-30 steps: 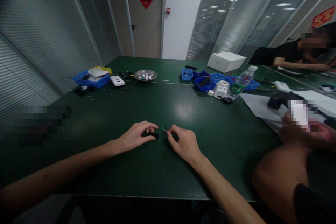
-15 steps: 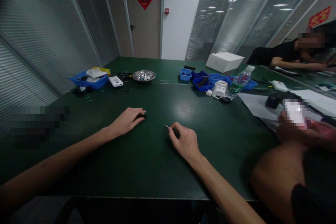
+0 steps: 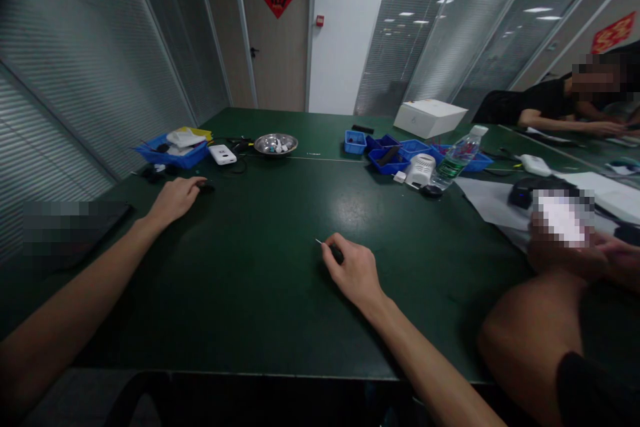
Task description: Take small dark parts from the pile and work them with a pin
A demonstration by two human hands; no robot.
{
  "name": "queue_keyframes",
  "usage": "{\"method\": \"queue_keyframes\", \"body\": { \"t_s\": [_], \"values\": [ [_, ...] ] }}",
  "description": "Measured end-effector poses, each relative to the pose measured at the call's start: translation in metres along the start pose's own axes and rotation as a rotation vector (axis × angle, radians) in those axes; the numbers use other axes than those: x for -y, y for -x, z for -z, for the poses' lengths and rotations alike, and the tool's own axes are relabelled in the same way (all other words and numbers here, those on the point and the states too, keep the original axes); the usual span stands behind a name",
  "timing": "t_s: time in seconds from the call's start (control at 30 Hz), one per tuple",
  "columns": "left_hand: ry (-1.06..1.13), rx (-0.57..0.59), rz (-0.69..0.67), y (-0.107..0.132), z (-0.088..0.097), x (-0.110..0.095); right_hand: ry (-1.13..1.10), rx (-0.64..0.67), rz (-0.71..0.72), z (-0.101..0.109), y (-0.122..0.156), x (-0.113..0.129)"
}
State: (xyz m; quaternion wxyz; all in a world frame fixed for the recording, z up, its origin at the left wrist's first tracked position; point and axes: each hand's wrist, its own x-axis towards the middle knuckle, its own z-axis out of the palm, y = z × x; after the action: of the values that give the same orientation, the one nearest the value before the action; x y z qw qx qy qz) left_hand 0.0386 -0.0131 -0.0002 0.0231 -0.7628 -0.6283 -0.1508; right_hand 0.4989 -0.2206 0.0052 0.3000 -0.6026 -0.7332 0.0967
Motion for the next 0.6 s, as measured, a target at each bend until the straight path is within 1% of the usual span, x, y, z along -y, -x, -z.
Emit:
{"method": "queue_keyframes", "body": {
  "t_s": [0.17,0.37,0.47,0.6],
  "values": [
    [-0.043,0.051,-0.073,-0.004,-0.002,0.019,-0.007,0.017,0.003,-0.001,0.0,0.0],
    [0.005,-0.002,-0.01,-0.007,-0.008,0.04,0.018,0.002,0.002,-0.001,0.0,0.001],
    [0.017,-0.018,0.039,-0.008,-0.012,0.044,0.016,0.002,-0.002,0.0,0.0,0.001],
    [0.029,-0.056,0.071,-0.005,-0.013,0.037,0.011,0.009,0.005,-0.001,0.0,0.0]
  ]
}}
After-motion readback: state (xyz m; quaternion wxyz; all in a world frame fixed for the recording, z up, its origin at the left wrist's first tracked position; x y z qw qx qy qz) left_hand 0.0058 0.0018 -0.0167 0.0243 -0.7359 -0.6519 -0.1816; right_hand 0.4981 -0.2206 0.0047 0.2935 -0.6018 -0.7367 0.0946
